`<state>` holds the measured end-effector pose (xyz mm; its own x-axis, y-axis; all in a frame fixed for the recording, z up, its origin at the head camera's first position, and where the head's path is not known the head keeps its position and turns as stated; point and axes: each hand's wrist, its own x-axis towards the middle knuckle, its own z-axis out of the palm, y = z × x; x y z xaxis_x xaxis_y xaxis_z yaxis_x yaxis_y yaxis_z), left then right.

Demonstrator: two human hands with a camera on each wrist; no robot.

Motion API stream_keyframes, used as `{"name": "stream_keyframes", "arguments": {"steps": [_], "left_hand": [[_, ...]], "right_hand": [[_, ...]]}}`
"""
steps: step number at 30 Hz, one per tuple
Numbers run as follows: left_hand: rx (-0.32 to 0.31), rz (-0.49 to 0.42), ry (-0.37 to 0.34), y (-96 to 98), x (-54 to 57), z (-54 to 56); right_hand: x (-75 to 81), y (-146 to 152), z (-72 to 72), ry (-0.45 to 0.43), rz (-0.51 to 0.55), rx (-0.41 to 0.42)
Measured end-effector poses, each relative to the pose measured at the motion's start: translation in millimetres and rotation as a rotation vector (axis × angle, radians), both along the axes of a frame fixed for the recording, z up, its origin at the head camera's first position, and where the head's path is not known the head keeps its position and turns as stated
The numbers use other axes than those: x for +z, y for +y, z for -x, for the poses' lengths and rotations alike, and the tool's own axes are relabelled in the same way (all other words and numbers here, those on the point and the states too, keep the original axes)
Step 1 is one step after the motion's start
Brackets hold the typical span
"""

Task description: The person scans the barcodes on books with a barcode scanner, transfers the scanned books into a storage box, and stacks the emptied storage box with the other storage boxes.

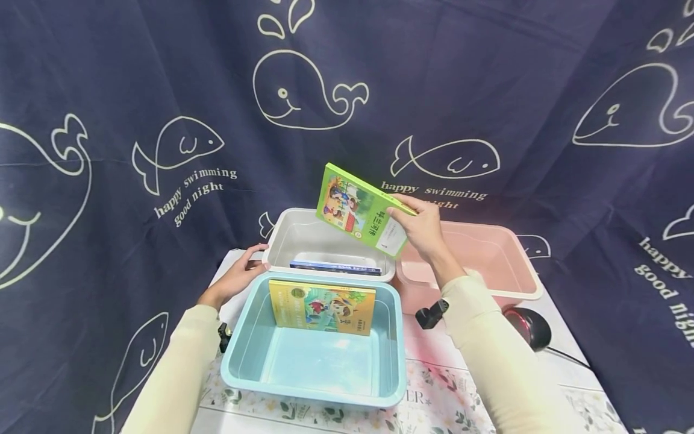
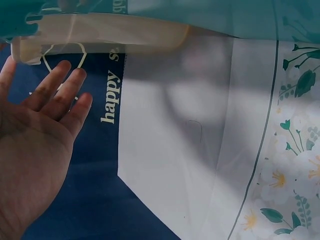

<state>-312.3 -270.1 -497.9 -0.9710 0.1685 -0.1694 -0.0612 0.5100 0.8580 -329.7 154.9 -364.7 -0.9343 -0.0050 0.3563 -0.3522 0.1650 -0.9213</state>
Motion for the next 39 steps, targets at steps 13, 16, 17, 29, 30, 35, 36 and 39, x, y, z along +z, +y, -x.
{"name": "stream_keyframes", "arguments": {"steps": [13,16,17,29,30,35,36,39], "left_hand": [[0.005,-0.006,-0.013,0.0,1.3,-0.6],[0.002,-0.008,-0.006,-0.1,-0.1,-1.3],[0.006,-0.01,-0.007,-0.7,-0.5,-1.4],[0.007,-0.024,-0.012,1.7,-0.2,-0.4],[0.009,-0.023,-0.013,2.0,-0.1,-0.2],[0.002,-0.009,-0.003,1.6,1.9,-0.6],[0.0,-0.007,-0.002,1.4,2.7,-1.1],[0.009,-0.006,-0.006,0.2,2.9,-1.8]], "right_hand": [[-23.2,-20,7.7,-0.033,0.02,-0.012],[-32.5,-22,9.9,-0.039,0.002,-0.01],[-35.5,-23,10.4,-0.043,-0.004,-0.007],[-68.6,-24,4.9,-0.218,-0.014,0.119],[-70.4,-23,4.3,-0.222,-0.023,0.129],[-77.2,-21,3.1,-0.218,-0.083,0.178],[-78.3,-21,3.5,-0.213,-0.093,0.189],[-81.2,-22,5.4,-0.197,-0.114,0.226]]}}
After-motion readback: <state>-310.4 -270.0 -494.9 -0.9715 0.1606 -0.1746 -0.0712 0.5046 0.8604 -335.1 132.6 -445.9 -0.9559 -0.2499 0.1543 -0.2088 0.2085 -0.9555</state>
